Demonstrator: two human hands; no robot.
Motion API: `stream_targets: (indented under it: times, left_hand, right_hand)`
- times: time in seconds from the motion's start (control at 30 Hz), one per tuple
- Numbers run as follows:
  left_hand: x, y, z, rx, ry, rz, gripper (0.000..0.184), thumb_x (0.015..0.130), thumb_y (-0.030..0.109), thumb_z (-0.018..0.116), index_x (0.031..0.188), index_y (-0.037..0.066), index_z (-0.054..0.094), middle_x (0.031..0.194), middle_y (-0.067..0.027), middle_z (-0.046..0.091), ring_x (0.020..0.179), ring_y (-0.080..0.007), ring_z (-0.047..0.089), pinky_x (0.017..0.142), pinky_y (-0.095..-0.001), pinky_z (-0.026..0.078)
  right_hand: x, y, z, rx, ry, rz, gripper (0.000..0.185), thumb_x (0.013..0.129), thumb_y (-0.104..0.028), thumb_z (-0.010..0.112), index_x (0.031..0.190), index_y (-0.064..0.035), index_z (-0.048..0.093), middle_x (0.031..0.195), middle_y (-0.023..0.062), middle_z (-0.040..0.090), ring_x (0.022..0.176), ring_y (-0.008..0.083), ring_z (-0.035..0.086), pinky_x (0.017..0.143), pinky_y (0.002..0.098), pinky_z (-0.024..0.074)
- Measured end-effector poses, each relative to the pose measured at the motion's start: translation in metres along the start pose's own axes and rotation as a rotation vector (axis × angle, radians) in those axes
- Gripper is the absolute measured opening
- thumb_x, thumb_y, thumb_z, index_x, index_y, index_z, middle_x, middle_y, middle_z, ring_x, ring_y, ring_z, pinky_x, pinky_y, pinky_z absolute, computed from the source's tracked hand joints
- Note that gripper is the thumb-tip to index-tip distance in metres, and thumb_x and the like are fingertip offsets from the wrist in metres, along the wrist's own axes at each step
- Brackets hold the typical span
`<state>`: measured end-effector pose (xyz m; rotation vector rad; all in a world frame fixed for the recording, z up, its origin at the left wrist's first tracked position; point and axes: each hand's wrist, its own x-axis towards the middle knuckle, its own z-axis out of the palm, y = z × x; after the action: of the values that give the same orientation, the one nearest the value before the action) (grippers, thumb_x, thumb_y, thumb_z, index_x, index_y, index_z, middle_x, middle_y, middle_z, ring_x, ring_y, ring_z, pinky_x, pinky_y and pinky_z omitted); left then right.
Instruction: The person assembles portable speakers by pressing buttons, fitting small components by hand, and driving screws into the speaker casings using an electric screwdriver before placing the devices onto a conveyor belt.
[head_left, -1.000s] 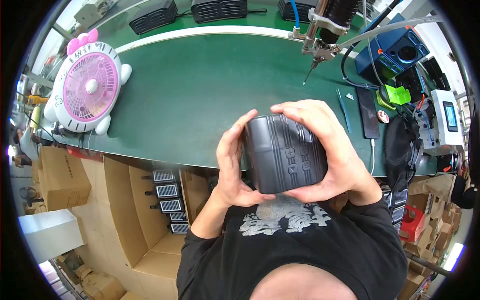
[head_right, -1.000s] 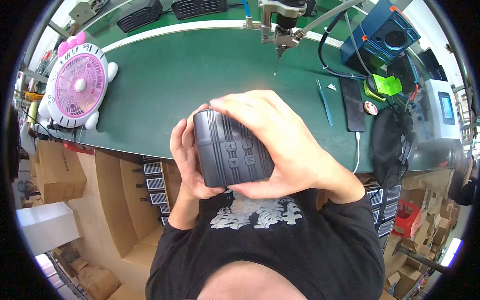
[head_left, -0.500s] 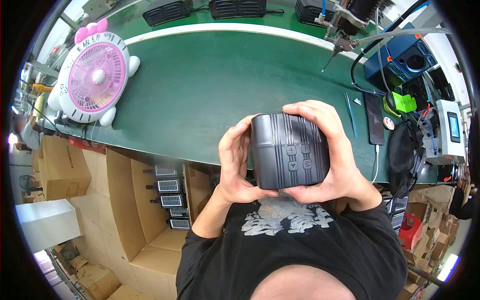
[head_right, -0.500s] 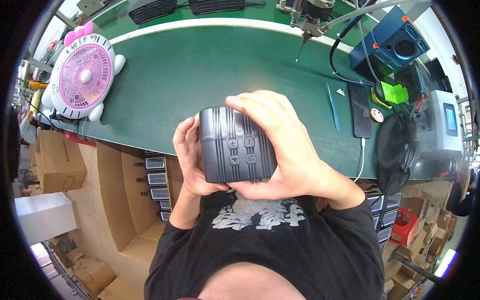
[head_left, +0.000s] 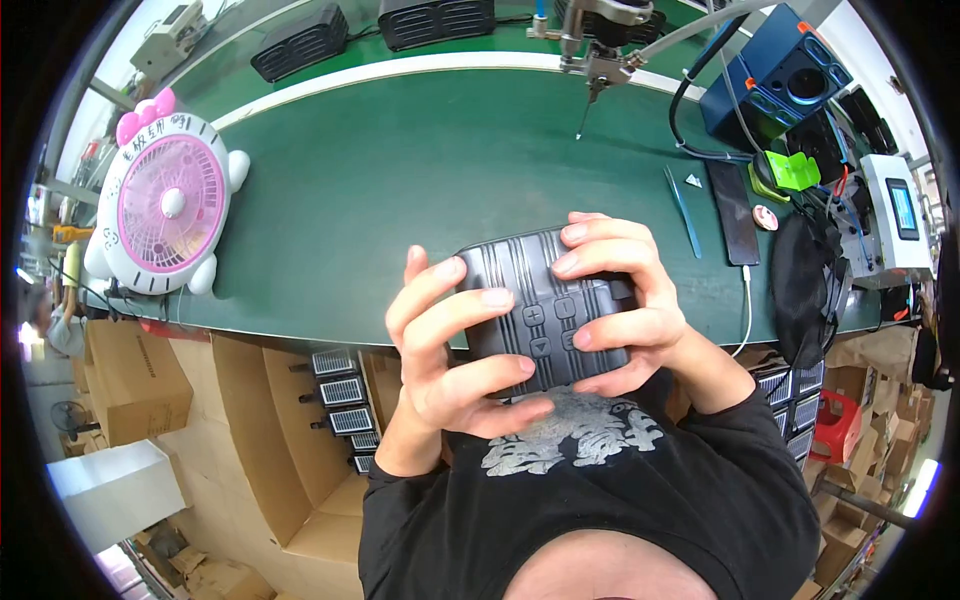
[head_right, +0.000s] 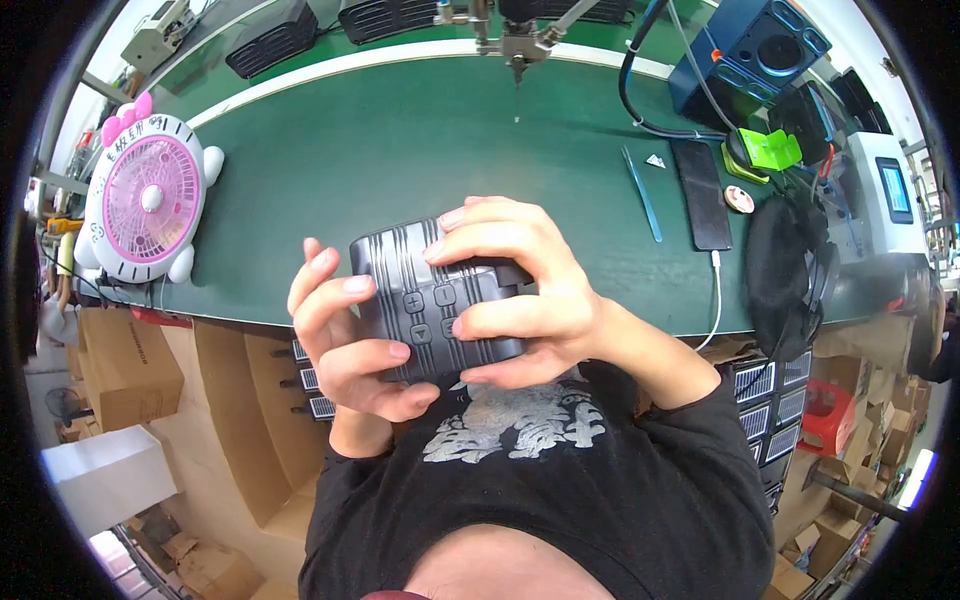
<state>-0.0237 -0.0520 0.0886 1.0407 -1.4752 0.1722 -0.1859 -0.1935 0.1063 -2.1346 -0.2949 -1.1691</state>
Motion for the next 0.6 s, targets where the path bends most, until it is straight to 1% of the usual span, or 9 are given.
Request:
stream_targets:
  times: [0.07,0.1,0.27,0.37,0.4,0.53,0.6]
  left_hand:
    - [0.0047,-0.0024,-0.0051,0.084,-0.072,0.067,0.034,0.071,0.044,0.081,0.093,0.026,0.062,0.121,-0.0091,0.061,0.127,-0.0363,0.046,0.115,-0.0598,0.025]
    - [0.0060,-0.0037,-0.0054,0.064,-0.083,0.069,0.035,0.068,0.041,0.083,0.092,0.025,0.062,0.119,-0.0089,0.062,0.126,-0.0359,0.048,0.115,-0.0599,0.026]
    - [0.0087,-0.0064,-0.0013,-0.052,-0.118,0.036,0.038,0.065,0.036,0.084,0.090,0.021,0.059,0.118,-0.0115,0.064,0.121,-0.0361,0.052,0.113,-0.0594,0.028]
    - [0.0090,-0.0066,-0.0009,-0.094,-0.137,0.025,0.040,0.065,0.035,0.085,0.089,0.019,0.058,0.117,-0.0129,0.065,0.119,-0.0358,0.054,0.112,-0.0587,0.030]
    - [0.0086,-0.0070,-0.0011,-0.098,-0.138,0.033,0.040,0.065,0.035,0.085,0.089,0.018,0.057,0.117,-0.0133,0.065,0.118,-0.0356,0.054,0.111,-0.0584,0.031]
    - [0.0095,-0.0089,-0.0022,-0.086,-0.152,0.054,0.041,0.065,0.035,0.084,0.091,0.018,0.057,0.116,-0.0129,0.065,0.117,-0.0348,0.054,0.110,-0.0580,0.032]
    - [0.0108,-0.0084,-0.0025,-0.070,-0.163,0.068,0.042,0.065,0.036,0.084,0.092,0.017,0.057,0.116,-0.0130,0.065,0.116,-0.0347,0.055,0.109,-0.0582,0.033]
  right_hand:
    - [0.0003,0.0013,0.0011,-0.008,0.016,-0.013,0.040,0.067,-0.033,0.085,0.097,-0.0134,0.066,0.122,0.0225,0.060,0.112,0.0419,0.056,0.097,0.0571,0.0433]
    - [0.0004,0.0024,0.0023,-0.011,0.027,-0.030,0.039,0.068,-0.033,0.084,0.096,-0.0134,0.066,0.121,0.0220,0.061,0.112,0.0414,0.056,0.096,0.0567,0.0443]
    - [0.0006,0.0047,0.0052,-0.005,0.059,-0.059,0.035,0.070,-0.033,0.082,0.094,-0.0135,0.066,0.119,0.0209,0.062,0.112,0.0409,0.056,0.093,0.0557,0.0464]
    - [0.0028,0.0047,0.0037,-0.023,0.049,-0.069,0.038,0.070,-0.034,0.083,0.096,-0.0133,0.065,0.119,0.0208,0.062,0.110,0.0402,0.058,0.092,0.0554,0.0472]
    - [0.0029,0.0045,0.0024,-0.020,0.044,-0.057,0.041,0.069,-0.035,0.083,0.099,-0.0130,0.065,0.119,0.0208,0.061,0.109,0.0397,0.059,0.092,0.0548,0.0476]
    - [0.0058,0.0054,-0.0002,-0.045,0.032,-0.054,0.052,0.067,-0.038,0.084,0.105,-0.0115,0.062,0.119,0.0210,0.060,0.105,0.0383,0.061,0.090,0.0526,0.0490]
    - [0.0069,0.0055,-0.0008,-0.054,0.030,-0.057,0.053,0.066,-0.038,0.084,0.105,-0.0109,0.061,0.119,0.0211,0.060,0.105,0.0383,0.061,0.089,0.0517,0.0494]
